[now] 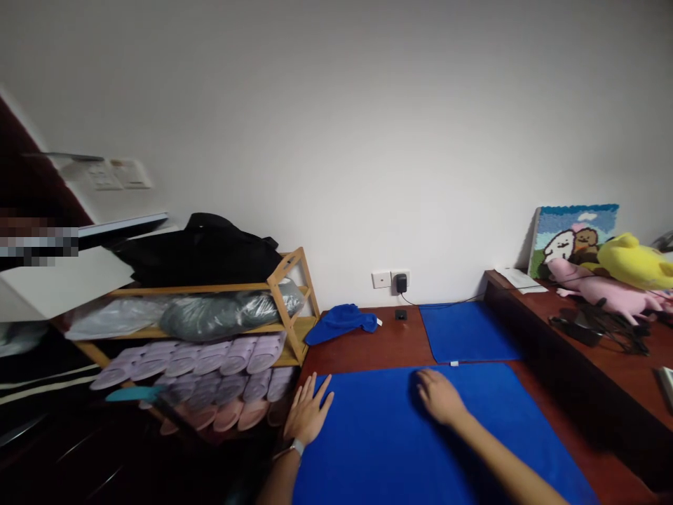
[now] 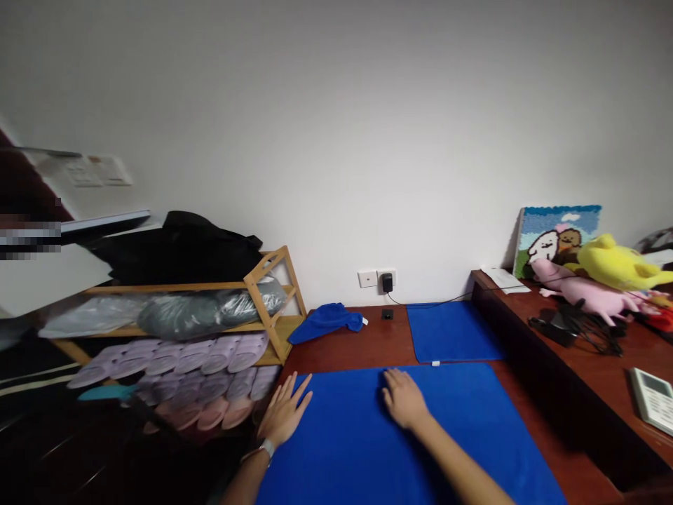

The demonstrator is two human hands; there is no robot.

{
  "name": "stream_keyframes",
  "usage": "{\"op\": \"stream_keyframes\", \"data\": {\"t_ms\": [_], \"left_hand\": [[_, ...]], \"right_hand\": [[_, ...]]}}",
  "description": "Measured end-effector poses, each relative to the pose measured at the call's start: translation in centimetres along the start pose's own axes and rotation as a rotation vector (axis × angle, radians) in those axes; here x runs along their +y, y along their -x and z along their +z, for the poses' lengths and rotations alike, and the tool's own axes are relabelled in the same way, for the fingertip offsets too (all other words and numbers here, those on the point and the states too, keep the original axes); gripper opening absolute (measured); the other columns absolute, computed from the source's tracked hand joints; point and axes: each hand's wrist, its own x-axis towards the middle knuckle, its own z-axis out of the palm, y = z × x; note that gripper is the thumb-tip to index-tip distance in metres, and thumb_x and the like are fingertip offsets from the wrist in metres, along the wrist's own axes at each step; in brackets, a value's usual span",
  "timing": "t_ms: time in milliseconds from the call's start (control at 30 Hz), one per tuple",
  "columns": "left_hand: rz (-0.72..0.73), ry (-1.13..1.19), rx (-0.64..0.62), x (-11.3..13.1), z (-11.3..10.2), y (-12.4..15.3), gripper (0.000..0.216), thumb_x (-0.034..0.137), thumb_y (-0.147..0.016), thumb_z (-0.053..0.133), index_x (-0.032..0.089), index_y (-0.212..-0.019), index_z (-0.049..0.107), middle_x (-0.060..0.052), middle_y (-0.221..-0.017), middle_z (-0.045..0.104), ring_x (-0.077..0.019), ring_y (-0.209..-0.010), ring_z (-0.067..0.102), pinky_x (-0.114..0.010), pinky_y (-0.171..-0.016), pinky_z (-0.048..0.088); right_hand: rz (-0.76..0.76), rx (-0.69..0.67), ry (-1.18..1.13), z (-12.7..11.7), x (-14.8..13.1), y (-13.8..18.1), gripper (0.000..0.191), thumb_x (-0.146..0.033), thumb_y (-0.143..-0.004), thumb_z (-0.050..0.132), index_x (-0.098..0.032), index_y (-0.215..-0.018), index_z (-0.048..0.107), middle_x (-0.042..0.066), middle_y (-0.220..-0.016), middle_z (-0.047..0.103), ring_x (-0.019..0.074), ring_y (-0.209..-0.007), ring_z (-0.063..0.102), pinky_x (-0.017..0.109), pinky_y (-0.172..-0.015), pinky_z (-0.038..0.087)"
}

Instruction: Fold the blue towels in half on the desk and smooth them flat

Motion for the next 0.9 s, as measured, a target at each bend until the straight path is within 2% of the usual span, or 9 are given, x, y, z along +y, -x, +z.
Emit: {"op": "stream_keyframes", "data": {"t_ms": [33,100,167,233,433,533,667,800,900], "left_hand": [[-0.003,-0.003,-0.010,0.1,-0.1,0.0,0.057,0.057,-0.102,0.032,0.037,-0.156,0.034,-0.005,-0.168,0.030,-0.0266,-0.153,0.029,-0.050,-0.124,0.025],[-0.010,-0.008,-0.024,0.1,-0.3,0.0,0.057,0.057,-0.102,0.033,0.037,-0.156,0.034,-0.006,-0.168,0.030,-0.0257,-0.154,0.028,-0.049,-0.124,0.025],[-0.014,-0.012,-0.025,0.1,-0.3,-0.1,0.057,0.057,-0.102,0.033,0.038,-0.156,0.034,-0.006,-0.168,0.030,-0.0250,-0.154,0.028,-0.048,-0.124,0.025],[-0.013,-0.016,-0.017,-0.1,0.0,-0.3,0.058,0.057,-0.102,0.034,0.037,-0.156,0.034,-0.007,-0.168,0.030,-0.0249,-0.153,0.029,-0.048,-0.124,0.025],[-0.004,-0.007,0.023,-0.5,0.9,-0.6,0.059,0.057,-0.101,0.037,0.035,-0.156,0.036,-0.008,-0.167,0.032,-0.0259,-0.153,0.031,-0.048,-0.124,0.024],[-0.004,0.002,0.030,-0.5,1.0,-0.5,0.058,0.057,-0.101,0.036,0.037,-0.156,0.036,-0.005,-0.167,0.033,-0.0258,-0.152,0.032,-0.049,-0.124,0.024],[-0.014,-0.008,0.008,-0.2,0.7,-0.4,0.057,0.056,-0.101,0.036,0.037,-0.155,0.037,-0.005,-0.167,0.032,-0.0261,-0.153,0.030,-0.049,-0.124,0.024],[-0.011,-0.001,0.009,0.0,0.4,-0.3,0.056,0.056,-0.102,0.035,0.038,-0.155,0.037,-0.003,-0.167,0.032,-0.0260,-0.153,0.031,-0.048,-0.124,0.024],[-0.013,0.001,0.005,0.0,0.2,-0.2,0.057,0.057,-0.102,0.035,0.038,-0.155,0.037,-0.004,-0.167,0.033,-0.0261,-0.153,0.030,-0.049,-0.124,0.024]], "right_hand": [[-0.057,0.000,-0.017,0.9,-2.4,-0.5,0.059,-0.046,-0.101,0.028,-0.024,-0.154,0.043,0.002,-0.160,0.043,0.0182,-0.148,0.036,0.031,-0.123,0.021],[-0.118,-0.023,-0.069,2.5,-5.3,-1.3,0.065,-0.052,-0.102,0.024,-0.021,-0.159,0.033,0.002,-0.165,0.033,0.0195,-0.153,0.026,0.036,-0.126,0.015],[-0.096,-0.044,-0.099,3.3,-5.1,-1.5,0.069,-0.055,-0.102,0.020,-0.018,-0.160,0.028,0.005,-0.167,0.026,0.0213,-0.155,0.020,0.041,-0.127,0.012],[-0.007,-0.037,-0.085,3.5,-1.8,-0.9,0.070,-0.056,-0.102,0.018,-0.018,-0.161,0.026,0.004,-0.168,0.024,0.0212,-0.156,0.017,0.043,-0.127,0.010],[0.364,0.009,0.103,1.9,15.3,3.8,0.068,-0.051,-0.100,0.020,-0.021,-0.161,0.024,0.002,-0.168,0.023,0.0220,-0.156,0.016,0.046,-0.127,0.011],[0.500,0.000,0.142,1.8,21.4,5.3,0.071,-0.048,-0.098,0.019,-0.017,-0.162,0.021,0.004,-0.169,0.021,0.0219,-0.156,0.014,0.046,-0.126,0.014],[0.514,0.004,0.151,2.7,24.0,5.4,0.074,-0.049,-0.097,0.017,-0.013,-0.162,0.017,0.004,-0.170,0.018,0.0212,-0.157,0.012,0.045,-0.127,0.012],[0.526,-0.006,0.154,2.4,23.8,5.2,0.074,-0.048,-0.097,0.016,-0.015,-0.162,0.018,0.004,-0.170,0.019,0.0216,-0.156,0.014,0.047,-0.127,0.014],[0.574,-0.022,0.180,1.3,22.2,5.0,0.071,-0.043,-0.097,0.019,-0.012,-0.160,0.026,0.007,-0.168,0.025,0.0253,-0.156,0.017,0.050,-0.126,0.013]]}}
